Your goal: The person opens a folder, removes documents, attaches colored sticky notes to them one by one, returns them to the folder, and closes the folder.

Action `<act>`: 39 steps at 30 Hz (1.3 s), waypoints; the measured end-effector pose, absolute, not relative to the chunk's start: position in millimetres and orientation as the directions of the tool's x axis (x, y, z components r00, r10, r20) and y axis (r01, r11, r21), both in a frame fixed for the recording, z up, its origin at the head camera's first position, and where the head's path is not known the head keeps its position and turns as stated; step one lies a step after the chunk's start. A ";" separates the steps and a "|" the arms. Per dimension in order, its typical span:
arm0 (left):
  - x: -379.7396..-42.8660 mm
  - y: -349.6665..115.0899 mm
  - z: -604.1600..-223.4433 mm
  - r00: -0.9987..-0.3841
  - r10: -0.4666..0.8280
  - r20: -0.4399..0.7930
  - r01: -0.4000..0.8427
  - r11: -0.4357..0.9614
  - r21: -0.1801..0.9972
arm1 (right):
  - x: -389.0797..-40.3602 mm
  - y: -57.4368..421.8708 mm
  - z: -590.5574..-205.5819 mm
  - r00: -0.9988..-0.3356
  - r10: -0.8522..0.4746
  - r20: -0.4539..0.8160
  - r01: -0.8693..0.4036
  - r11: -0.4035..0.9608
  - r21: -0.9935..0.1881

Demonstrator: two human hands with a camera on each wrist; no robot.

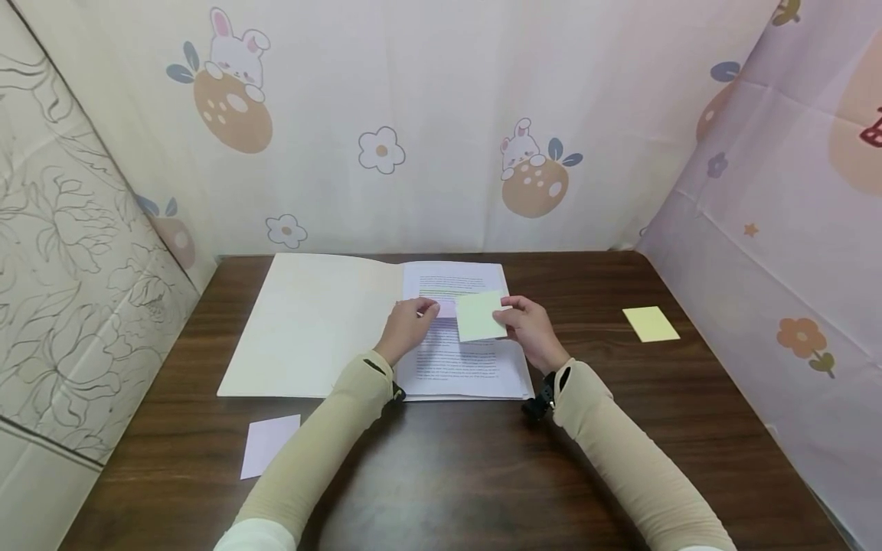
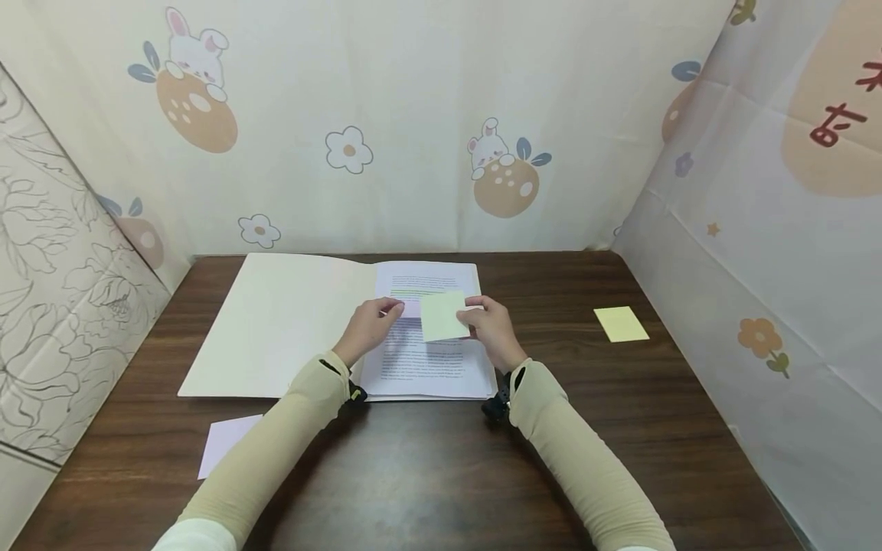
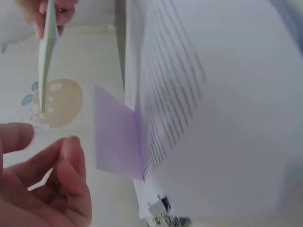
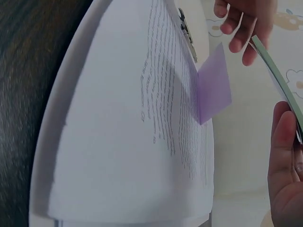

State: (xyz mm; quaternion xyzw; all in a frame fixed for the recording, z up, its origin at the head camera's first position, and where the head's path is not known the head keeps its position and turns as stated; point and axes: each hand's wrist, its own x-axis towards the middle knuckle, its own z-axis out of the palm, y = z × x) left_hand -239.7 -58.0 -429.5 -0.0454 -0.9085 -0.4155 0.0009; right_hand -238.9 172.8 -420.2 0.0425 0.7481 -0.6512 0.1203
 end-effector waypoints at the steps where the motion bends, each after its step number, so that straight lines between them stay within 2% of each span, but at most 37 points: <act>1: -238.9 -57.1 -428.8 -0.995 0.092 0.039 0.089 0.634 0.768 | -238.2 172.0 -420.2 -0.967 -0.098 -0.234 0.219 0.143 -0.965; 7: -235.6 -51.5 -426.3 -0.990 0.139 -0.010 0.058 0.474 0.878 | -234.5 164.7 -420.8 -0.968 -0.127 -0.218 0.206 0.102 -0.973; 13: -233.3 -46.5 -425.6 -0.983 0.145 -0.112 -0.063 0.309 0.949 | -232.9 157.6 -420.3 -0.969 -0.125 -0.212 0.203 0.081 -0.976; 19: -229.5 -45.6 -423.5 -0.981 0.133 -0.143 -0.104 0.265 0.959 | -230.1 153.6 -420.3 -0.968 -0.131 -0.213 0.203 0.084 -0.976; 24: -227.9 -44.7 -422.0 -0.978 0.136 -0.157 -0.123 0.227 0.966 | -227.7 147.2 -419.4 -0.979 -0.101 -0.176 0.161 0.144 -0.976; 28: -227.2 -43.1 -419.4 -0.973 0.149 -0.174 -0.146 0.178 0.973 | -226.6 141.7 -420.3 -0.992 -0.071 -0.100 0.080 0.242 -0.967; 32: -226.8 -42.9 -418.9 -0.968 0.169 -0.187 -0.165 0.134 0.977 | -224.0 137.8 -421.9 -0.995 -0.101 0.011 -0.052 0.415 -0.908; 36: -225.9 -44.1 -420.1 -0.968 0.167 -0.189 -0.168 0.133 0.977 | -218.5 134.4 -421.0 -0.966 -0.224 0.127 -0.236 0.574 -0.784; 39: -225.0 -44.9 -420.5 -0.967 0.170 -0.192 -0.173 0.123 0.977 | -215.4 132.1 -419.9 -0.927 -0.334 0.169 -0.353 0.635 -0.687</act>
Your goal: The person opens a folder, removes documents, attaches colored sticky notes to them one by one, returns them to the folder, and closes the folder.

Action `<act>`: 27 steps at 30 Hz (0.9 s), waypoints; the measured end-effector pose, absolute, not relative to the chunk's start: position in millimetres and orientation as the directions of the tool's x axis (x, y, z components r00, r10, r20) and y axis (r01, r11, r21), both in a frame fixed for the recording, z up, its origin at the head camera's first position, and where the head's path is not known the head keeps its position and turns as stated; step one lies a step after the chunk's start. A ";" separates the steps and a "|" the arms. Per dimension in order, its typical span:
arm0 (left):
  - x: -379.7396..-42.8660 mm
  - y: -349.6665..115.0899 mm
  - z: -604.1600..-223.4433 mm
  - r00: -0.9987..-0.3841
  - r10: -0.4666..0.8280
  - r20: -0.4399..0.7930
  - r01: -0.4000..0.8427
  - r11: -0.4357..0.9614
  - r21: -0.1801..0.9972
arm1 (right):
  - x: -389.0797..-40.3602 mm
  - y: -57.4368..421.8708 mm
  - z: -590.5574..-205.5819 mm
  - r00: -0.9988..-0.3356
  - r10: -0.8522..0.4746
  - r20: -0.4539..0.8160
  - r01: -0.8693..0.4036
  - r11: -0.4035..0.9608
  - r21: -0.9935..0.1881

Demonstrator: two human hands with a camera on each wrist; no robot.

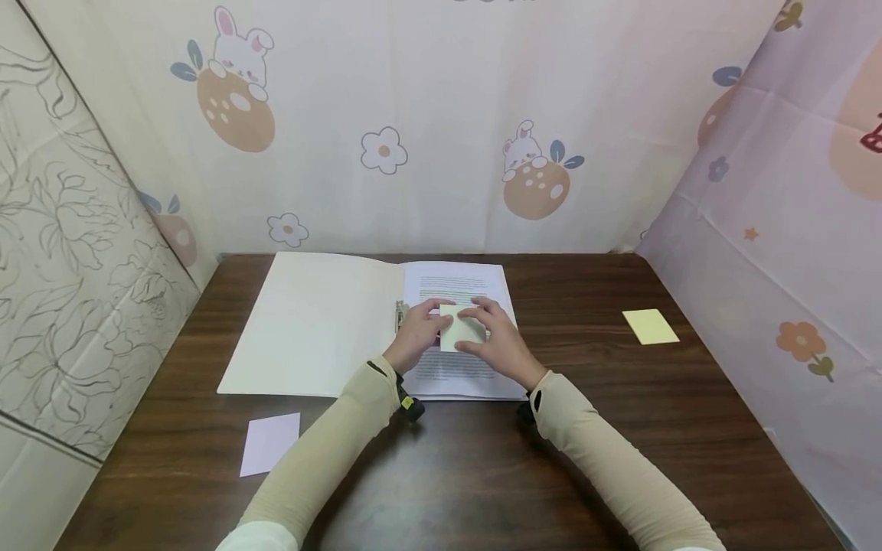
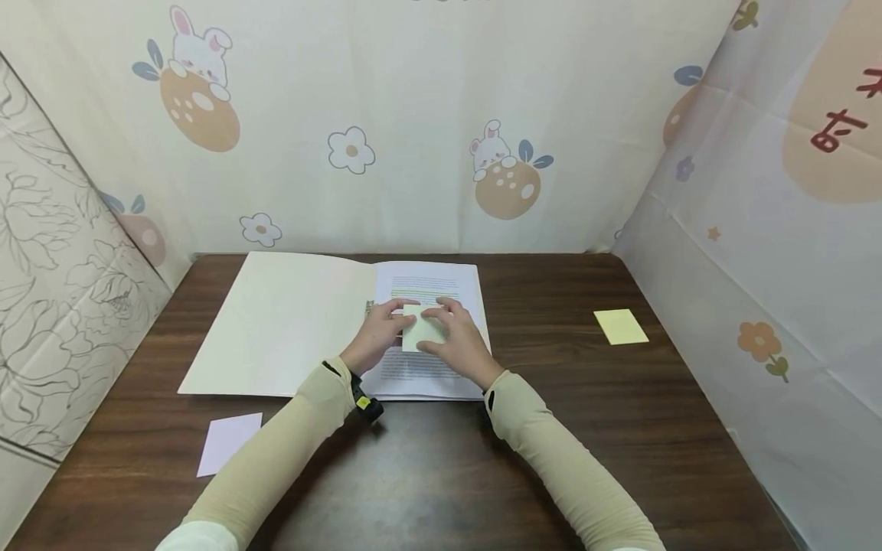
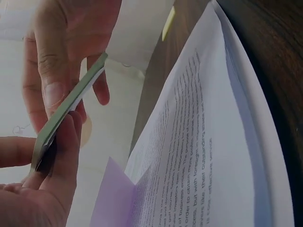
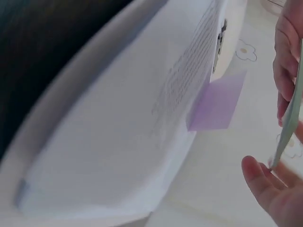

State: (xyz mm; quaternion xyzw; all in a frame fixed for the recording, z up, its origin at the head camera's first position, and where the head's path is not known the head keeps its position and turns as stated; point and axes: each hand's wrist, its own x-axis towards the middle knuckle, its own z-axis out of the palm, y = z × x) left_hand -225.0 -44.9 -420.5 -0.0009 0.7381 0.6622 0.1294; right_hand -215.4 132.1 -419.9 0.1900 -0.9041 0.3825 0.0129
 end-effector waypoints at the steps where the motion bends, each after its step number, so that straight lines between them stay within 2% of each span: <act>1: -224.8 -45.3 -420.7 -0.966 0.173 -0.194 -0.176 0.114 0.978 | -214.7 131.2 -419.4 -0.915 -0.363 0.175 -0.383 0.648 -0.659; 3: -225.0 -46.1 -420.6 -0.963 0.177 -0.203 -0.189 0.095 0.977 | -213.7 129.5 -418.5 -0.900 -0.397 0.178 -0.417 0.670 -0.614; 9: -226.3 -47.4 -421.6 -0.958 0.172 -0.229 -0.217 0.088 0.972 | -211.2 125.8 -418.3 -0.902 -0.402 0.160 -0.414 0.695 -0.588; 23: -225.8 -46.9 -426.0 -0.936 0.193 -0.295 -0.299 0.010 0.954 | -209.2 129.4 -418.5 -0.907 -0.368 0.203 -0.410 0.672 -0.616; 27: -225.9 -47.8 -426.2 -0.926 0.199 -0.320 -0.325 0.010 0.946 | -207.5 129.2 -417.8 -0.887 -0.404 0.224 -0.457 0.701 -0.547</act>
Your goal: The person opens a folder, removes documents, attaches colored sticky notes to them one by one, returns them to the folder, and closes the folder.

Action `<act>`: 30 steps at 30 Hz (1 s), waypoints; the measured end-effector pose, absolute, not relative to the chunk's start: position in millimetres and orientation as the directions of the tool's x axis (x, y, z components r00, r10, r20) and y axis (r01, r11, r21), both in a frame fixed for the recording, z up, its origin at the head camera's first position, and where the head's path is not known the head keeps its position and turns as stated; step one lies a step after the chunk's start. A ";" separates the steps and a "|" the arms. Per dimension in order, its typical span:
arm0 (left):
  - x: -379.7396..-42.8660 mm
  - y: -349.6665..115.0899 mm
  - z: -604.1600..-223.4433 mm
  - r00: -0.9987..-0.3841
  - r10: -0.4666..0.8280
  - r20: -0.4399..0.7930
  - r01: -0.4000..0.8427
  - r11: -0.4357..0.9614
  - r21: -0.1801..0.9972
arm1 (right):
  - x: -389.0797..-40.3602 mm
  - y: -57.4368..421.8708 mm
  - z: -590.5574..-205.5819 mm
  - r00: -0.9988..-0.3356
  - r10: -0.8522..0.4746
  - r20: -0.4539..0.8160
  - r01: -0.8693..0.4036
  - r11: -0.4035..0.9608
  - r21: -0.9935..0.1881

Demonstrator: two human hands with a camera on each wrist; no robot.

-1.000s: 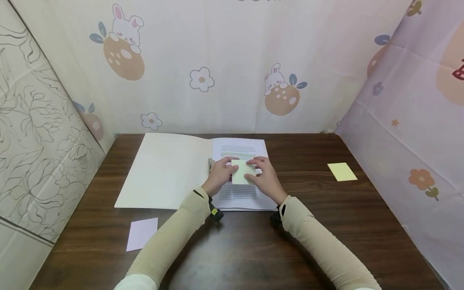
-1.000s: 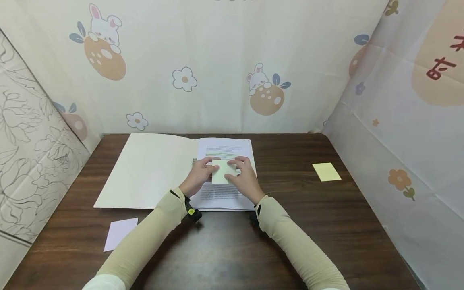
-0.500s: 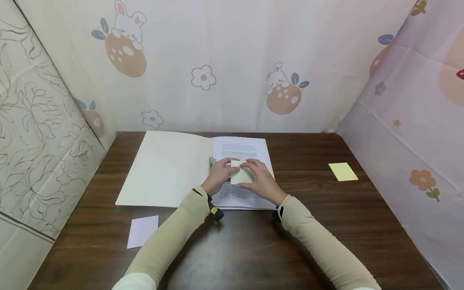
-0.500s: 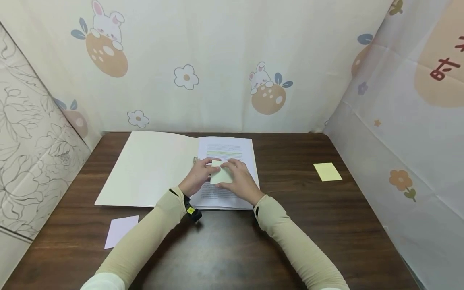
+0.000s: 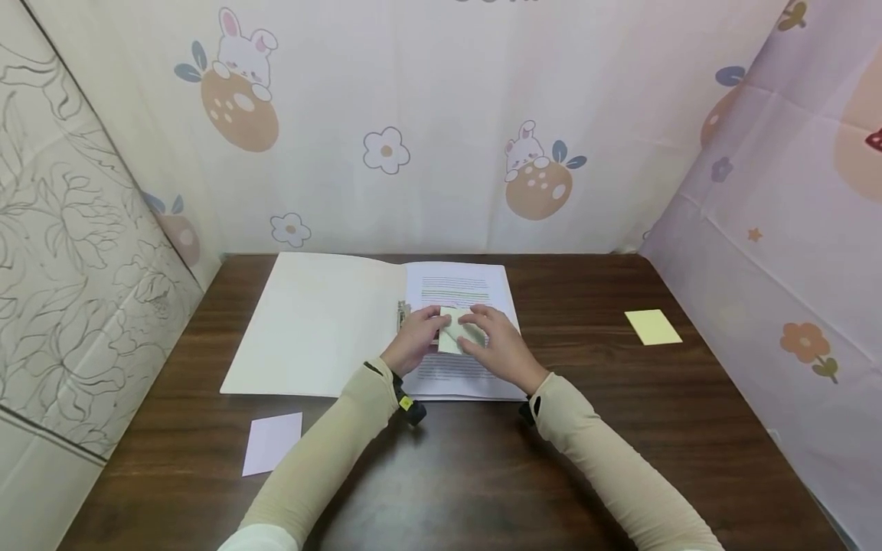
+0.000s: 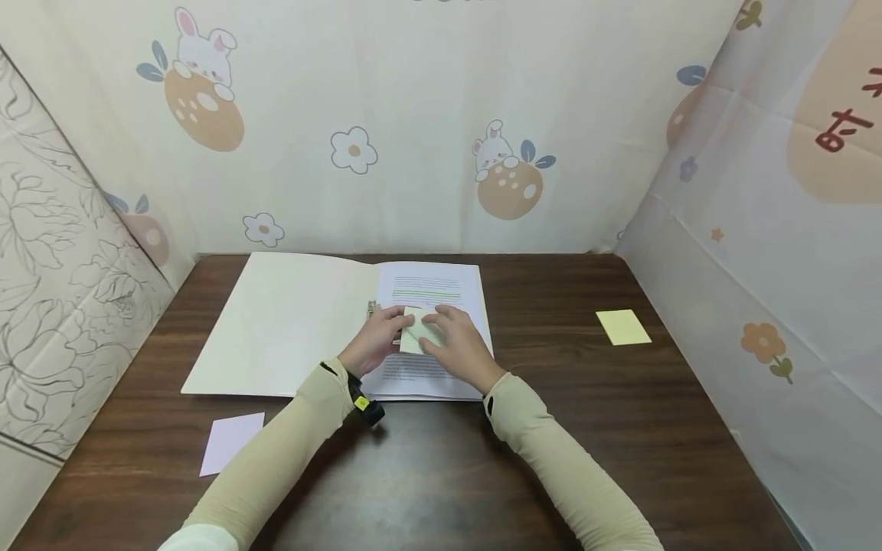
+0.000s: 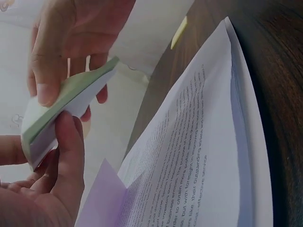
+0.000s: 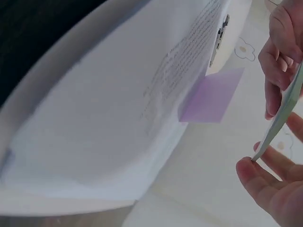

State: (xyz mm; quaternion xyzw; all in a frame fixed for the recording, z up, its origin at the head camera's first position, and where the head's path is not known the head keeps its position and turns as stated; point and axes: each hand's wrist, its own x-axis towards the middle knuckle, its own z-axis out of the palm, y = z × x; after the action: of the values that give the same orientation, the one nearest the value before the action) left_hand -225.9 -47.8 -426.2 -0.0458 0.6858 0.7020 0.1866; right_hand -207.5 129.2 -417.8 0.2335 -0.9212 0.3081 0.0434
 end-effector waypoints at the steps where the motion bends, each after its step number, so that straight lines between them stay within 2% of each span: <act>1: -225.9 -47.8 -426.7 -0.926 0.200 -0.321 -0.325 0.011 0.946 | -206.8 129.1 -417.8 -0.880 -0.415 0.233 -0.472 0.707 -0.526; 6: -225.5 -47.3 -429.9 -0.923 0.232 -0.307 -0.312 0.015 0.950 | -204.6 129.5 -418.9 -0.854 -0.420 0.308 -0.520 0.721 -0.458; 12: -225.1 -44.9 -431.6 -0.898 0.355 -0.259 -0.271 0.018 0.963 | -208.0 134.2 -418.5 -0.870 -0.314 0.380 -0.478 0.724 -0.498; 16: -224.3 -43.0 -431.6 -0.897 0.376 -0.234 -0.239 0.036 0.970 | -210.4 137.2 -419.6 -0.871 -0.284 0.401 -0.470 0.719 -0.512; 24: -220.9 -40.3 -428.6 -0.943 0.286 -0.171 -0.101 0.246 0.964 | -209.1 138.6 -422.2 -0.874 -0.306 0.378 -0.477 0.687 -0.548; 30: -217.1 -39.6 -419.8 -0.966 0.225 -0.123 -0.014 0.430 0.903 | -213.6 139.0 -416.0 -0.907 -0.267 0.325 -0.420 0.632 -0.651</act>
State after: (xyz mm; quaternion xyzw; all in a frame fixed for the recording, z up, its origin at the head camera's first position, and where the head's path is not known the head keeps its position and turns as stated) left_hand -217.1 -39.6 -419.8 0.0630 0.8380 0.5301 0.1131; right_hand -213.6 139.0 -416.0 0.1912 -0.8979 0.3838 0.0995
